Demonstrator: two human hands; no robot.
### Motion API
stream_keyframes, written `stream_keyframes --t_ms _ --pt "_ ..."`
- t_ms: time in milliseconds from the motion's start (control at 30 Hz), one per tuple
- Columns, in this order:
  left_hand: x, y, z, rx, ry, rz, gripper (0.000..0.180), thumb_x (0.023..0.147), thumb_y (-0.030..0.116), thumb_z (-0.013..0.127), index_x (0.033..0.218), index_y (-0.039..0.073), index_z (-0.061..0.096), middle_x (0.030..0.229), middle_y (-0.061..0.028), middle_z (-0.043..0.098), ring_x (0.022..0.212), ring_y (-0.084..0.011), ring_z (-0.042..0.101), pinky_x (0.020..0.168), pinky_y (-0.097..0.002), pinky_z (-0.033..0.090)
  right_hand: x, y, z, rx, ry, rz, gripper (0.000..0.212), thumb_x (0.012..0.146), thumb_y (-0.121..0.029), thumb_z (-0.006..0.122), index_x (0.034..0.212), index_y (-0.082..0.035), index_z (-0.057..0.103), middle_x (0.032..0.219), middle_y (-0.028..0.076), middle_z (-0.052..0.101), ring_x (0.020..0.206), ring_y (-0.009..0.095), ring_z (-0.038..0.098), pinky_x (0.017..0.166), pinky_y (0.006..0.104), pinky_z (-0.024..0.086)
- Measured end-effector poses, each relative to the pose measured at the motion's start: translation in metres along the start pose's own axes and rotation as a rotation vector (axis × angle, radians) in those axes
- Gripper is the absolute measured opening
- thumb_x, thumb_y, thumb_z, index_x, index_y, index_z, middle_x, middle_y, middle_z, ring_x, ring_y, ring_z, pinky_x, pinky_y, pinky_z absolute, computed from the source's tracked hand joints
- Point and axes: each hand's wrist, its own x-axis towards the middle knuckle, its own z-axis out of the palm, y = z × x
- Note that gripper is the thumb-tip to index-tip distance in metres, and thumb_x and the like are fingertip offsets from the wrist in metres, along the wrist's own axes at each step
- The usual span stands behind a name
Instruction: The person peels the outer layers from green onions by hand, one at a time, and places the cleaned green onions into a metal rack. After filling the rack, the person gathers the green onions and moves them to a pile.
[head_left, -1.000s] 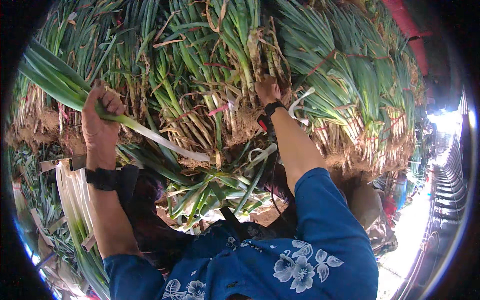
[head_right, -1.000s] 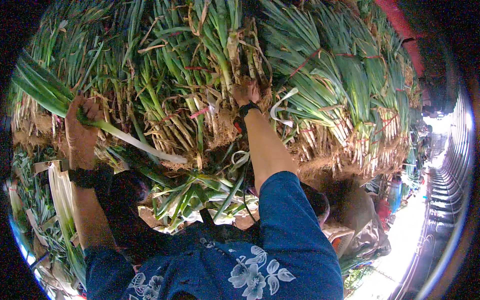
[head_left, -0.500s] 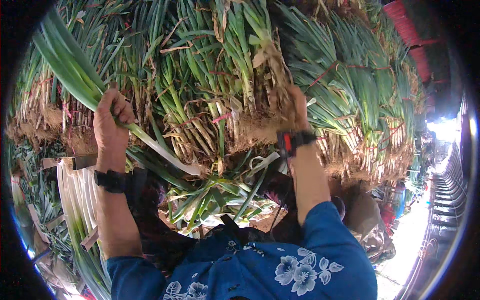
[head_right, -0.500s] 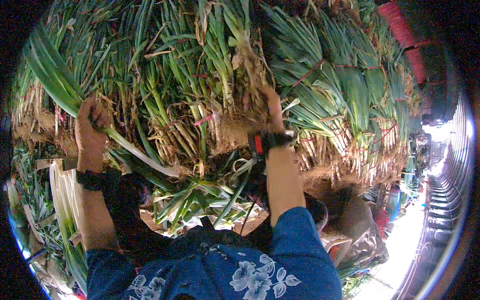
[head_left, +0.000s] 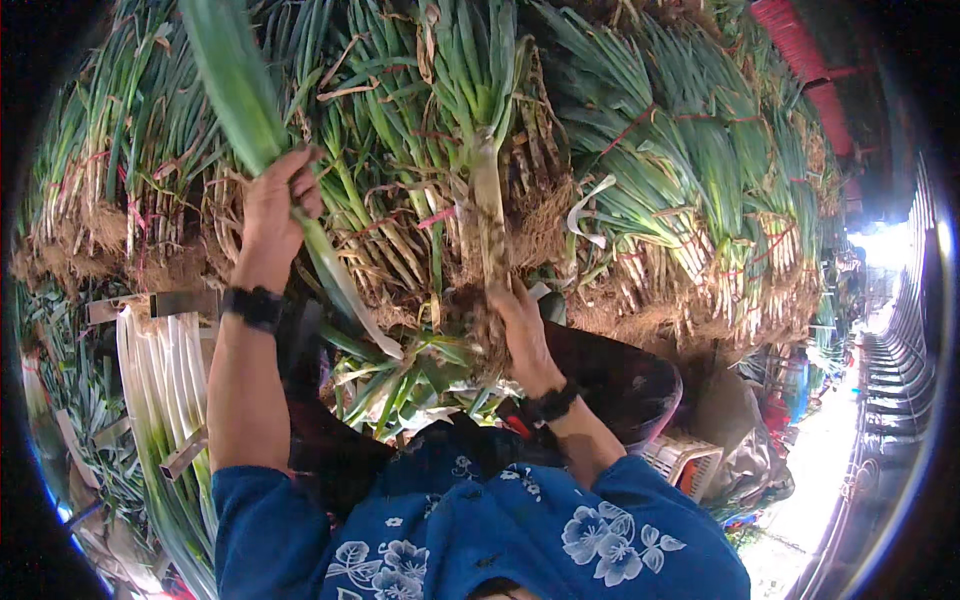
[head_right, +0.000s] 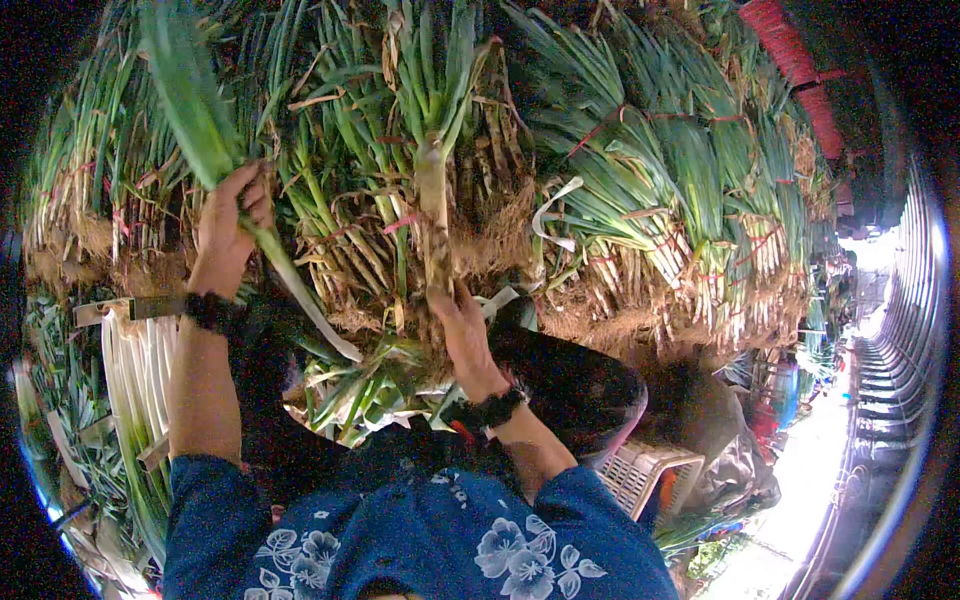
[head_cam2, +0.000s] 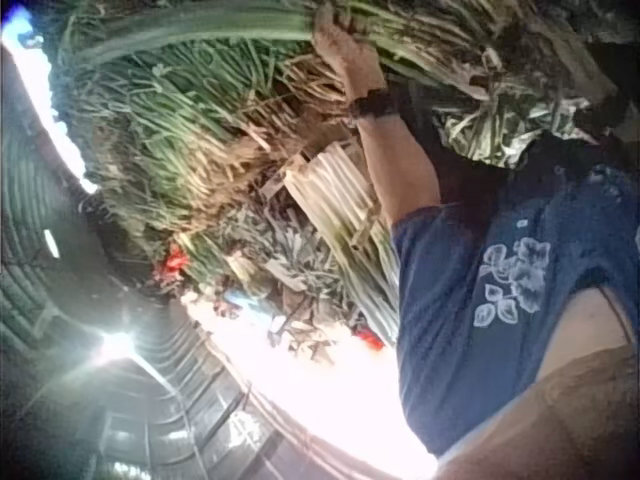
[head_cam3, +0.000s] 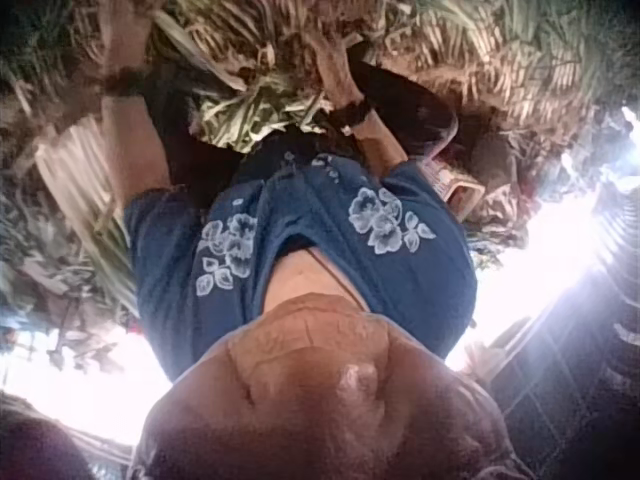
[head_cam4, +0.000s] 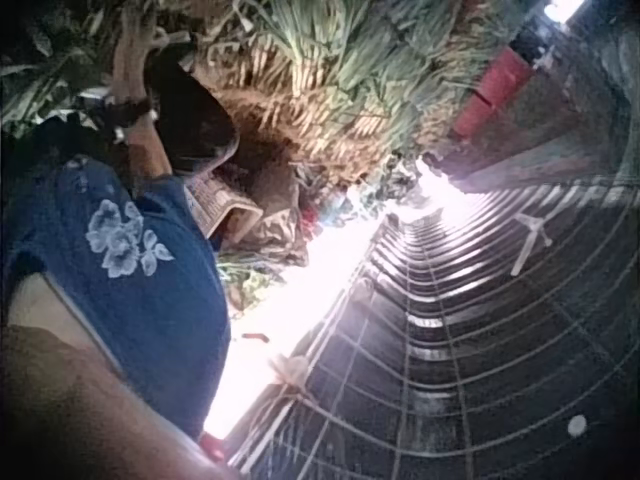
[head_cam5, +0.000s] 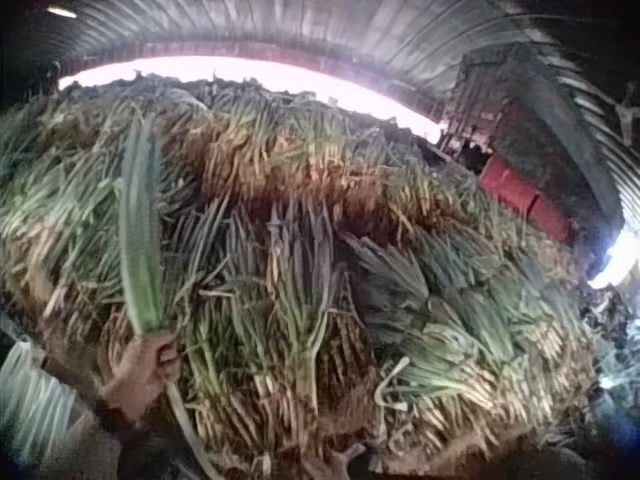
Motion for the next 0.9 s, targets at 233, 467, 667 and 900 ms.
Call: stream_keyframes --t_ms 233,467,667,900 --pt "-0.011 -0.051 0.056 0.236 0.02 -0.074 0.019 0.086 0.018 0.06 0.098 0.003 0.063 0.08 -0.0048 0.066 0.068 -0.0129 0.062 0.052 -0.027 0.044 -0.087 -0.012 -0.01 0.041 -0.11 -0.065 0.027 0.091 -0.023 0.054 0.109 -0.003 0.05 0.08 0.0 0.056 0.065 0.007 0.051 0.055 0.0214 0.04" --pt "-0.05 -0.045 0.11 0.289 -0.182 -0.209 0.034 0.085 0.028 0.067 0.111 0.006 0.062 0.103 -0.0043 0.061 0.08 -0.0107 0.056 0.057 -0.0258 0.041 -0.122 0.006 -0.047 -0.268 -0.139 -0.198 0.052 0.081 -0.033 0.062 0.116 0.002 0.048 0.079 0.003 0.055 0.066 0.008 0.049 0.057 0.0234 0.041" --pt "-0.031 -0.05 0.093 0.022 -0.192 -0.072 0.025 0.078 0.026 0.074 0.097 0.011 0.067 0.09 0.0028 0.062 0.075 -0.0097 0.053 0.059 -0.0253 0.039 -0.073 -0.004 -0.051 -0.66 -0.276 -0.309 0.043 0.08 -0.022 0.06 0.112 0.005 0.052 0.078 0.01 0.057 0.071 0.015 0.054 0.068 0.0285 0.045" --pt "-0.04 -0.033 0.078 0.125 -0.373 0.208 0.037 0.076 0.018 0.075 0.108 0.005 0.063 0.095 -0.0005 0.064 0.089 -0.0122 0.058 0.074 -0.0344 0.051 0.005 -0.089 0.03 -0.323 -0.268 -0.452 0.044 0.089 -0.026 0.055 0.126 -0.001 0.05 0.119 0.007 0.058 0.106 0.02 0.055 0.091 0.0304 0.042"
